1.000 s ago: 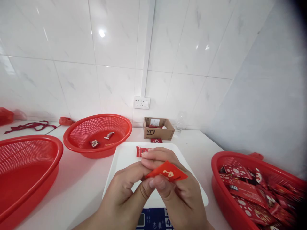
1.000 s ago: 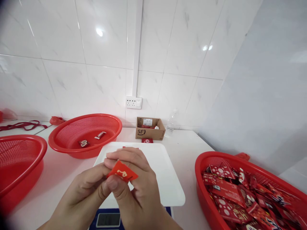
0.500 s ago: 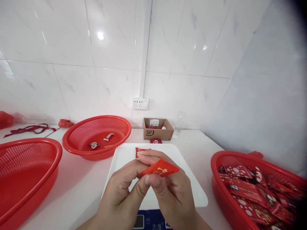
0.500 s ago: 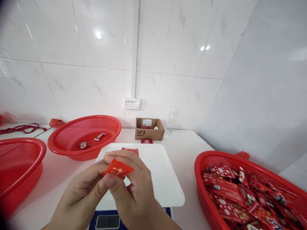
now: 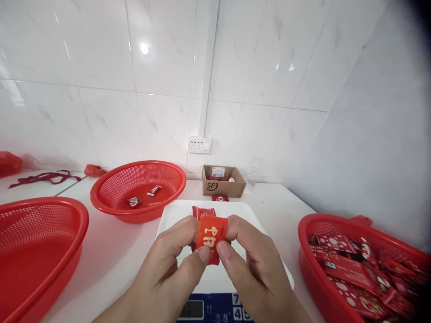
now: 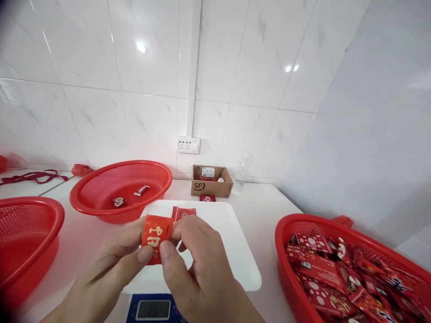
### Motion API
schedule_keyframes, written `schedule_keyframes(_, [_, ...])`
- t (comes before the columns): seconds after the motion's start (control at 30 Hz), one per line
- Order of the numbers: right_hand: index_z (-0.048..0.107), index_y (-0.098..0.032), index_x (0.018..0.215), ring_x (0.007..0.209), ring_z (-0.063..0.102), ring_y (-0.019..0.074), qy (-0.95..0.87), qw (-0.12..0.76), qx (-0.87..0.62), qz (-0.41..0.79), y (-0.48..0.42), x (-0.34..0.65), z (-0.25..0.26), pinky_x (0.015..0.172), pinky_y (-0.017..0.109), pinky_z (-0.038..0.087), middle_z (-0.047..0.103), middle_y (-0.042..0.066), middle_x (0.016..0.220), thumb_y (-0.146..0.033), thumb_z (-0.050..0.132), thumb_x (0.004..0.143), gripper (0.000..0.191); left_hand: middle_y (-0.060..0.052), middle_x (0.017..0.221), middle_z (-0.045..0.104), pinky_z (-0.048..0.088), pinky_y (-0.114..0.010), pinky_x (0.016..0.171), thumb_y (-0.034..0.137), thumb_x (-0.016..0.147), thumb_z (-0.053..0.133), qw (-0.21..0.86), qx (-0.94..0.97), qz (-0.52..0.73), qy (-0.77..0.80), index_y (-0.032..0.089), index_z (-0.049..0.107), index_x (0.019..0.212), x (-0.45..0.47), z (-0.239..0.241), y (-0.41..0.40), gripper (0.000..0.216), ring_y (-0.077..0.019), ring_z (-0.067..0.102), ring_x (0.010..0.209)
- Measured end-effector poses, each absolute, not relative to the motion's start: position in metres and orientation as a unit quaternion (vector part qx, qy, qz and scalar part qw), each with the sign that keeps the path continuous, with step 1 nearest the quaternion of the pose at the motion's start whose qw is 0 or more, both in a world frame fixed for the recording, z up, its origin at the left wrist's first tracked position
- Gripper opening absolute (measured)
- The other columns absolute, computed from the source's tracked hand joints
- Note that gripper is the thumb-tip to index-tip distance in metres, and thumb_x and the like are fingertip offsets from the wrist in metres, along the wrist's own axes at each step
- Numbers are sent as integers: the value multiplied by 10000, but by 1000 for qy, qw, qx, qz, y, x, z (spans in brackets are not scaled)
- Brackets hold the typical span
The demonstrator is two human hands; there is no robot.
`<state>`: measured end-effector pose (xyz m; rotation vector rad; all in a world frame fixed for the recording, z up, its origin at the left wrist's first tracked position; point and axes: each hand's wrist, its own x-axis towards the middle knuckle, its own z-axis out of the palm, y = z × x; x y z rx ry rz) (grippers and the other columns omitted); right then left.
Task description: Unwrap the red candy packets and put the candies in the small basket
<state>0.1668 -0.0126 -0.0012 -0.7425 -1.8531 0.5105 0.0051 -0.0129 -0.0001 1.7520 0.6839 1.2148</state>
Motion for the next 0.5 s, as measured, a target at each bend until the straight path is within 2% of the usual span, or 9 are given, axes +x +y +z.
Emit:
schedule_keyframes(0.1, [536, -195, 759, 671, 515, 152, -777, 483, -335, 224, -14, 169, -2, 605, 281, 421, 567, -10, 723, -167, 488, 862, 118, 3, 927, 641, 483, -268, 773, 236, 936, 479, 409, 730, 466, 288, 257, 680, 950, 4, 5, -13, 202, -169, 577, 851])
schedule_keyframes(0.23, [491, -195, 711, 639, 479, 148, -786, 443, -375, 211, -16, 167, 0, 589, 277, 407, 520, -16, 681, -155, 472, 805, 104, 12, 766, 588, 474, -244, 668, 167, 898, 464, 341, 765, 457, 298, 209, 627, 802, 6, 9, -13, 194, -147, 559, 723])
schedule_keyframes(0.37, [395, -203, 647, 580, 441, 127, -780, 454, -383, 198, -15, 164, 3, 531, 245, 374, 471, -29, 626, -133, 441, 757, 138, 23, 720, 564, 458, -221, 626, 86, 844, 444, 306, 787, 447, 295, 195, 550, 727, 7, 12, -13, 192, -126, 546, 671])
schedule_keyframes(0.5, [351, -208, 639, 559, 427, 119, -789, 461, -369, 172, -15, 162, 4, 506, 229, 357, 439, -32, 612, -125, 423, 742, 151, 23, 709, 560, 451, -219, 619, 79, 837, 427, 312, 793, 433, 294, 192, 539, 711, 7, 13, -14, 203, -121, 541, 666])
